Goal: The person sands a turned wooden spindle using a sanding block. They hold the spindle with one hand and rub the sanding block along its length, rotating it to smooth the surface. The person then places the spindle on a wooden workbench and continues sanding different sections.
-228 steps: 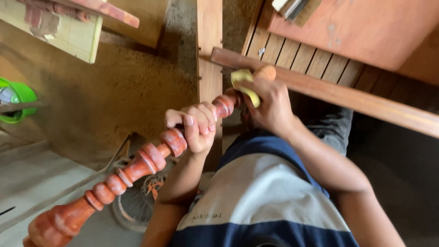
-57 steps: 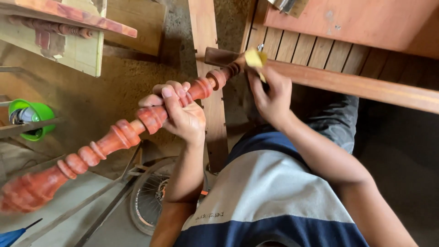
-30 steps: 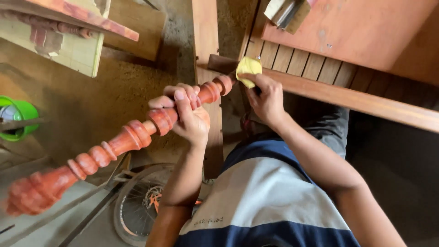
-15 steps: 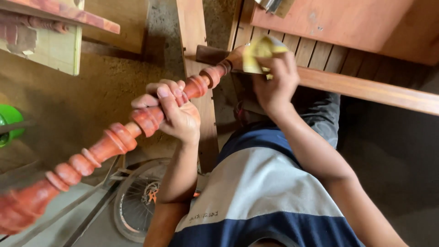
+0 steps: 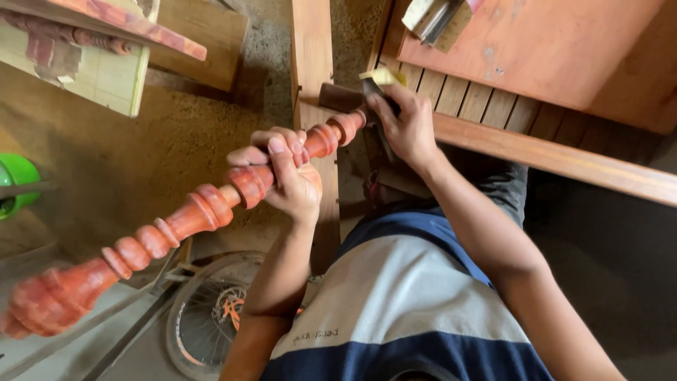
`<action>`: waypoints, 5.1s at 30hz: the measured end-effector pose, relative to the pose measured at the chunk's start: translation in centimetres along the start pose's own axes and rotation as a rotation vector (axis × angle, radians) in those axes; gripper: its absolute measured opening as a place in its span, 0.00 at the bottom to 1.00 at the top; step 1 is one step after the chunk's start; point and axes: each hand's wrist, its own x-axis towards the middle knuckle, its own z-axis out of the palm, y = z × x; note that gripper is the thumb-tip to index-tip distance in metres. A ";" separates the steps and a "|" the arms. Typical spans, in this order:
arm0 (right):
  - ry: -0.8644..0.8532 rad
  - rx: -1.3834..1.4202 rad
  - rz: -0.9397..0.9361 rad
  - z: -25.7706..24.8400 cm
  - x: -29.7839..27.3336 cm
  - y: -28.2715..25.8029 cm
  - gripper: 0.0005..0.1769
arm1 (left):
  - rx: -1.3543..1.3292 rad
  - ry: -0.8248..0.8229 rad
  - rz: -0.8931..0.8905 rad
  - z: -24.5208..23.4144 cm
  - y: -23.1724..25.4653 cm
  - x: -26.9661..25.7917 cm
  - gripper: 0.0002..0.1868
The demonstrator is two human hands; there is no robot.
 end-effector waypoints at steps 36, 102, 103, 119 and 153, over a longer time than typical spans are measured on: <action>0.048 -0.094 -0.144 1.2 -0.2 -1.5 0.03 | -0.032 0.011 -0.102 -1.6 -0.5 0.7 0.14; -0.078 -0.184 -0.109 1.7 -13.9 5.5 0.06 | 0.030 0.507 -0.242 0.7 -1.3 2.6 0.15; -0.091 -0.181 -0.092 -0.3 -14.0 4.2 0.06 | 0.047 0.514 -0.254 -1.0 -1.7 1.8 0.15; -0.088 -0.726 -0.400 -4.0 -1.7 4.9 0.14 | -0.069 0.679 -0.874 -3.6 -4.3 -6.6 0.23; -0.088 -0.689 -0.120 -7.5 -3.8 4.5 0.21 | 1.306 -1.260 0.193 -2.9 -7.7 -6.7 0.32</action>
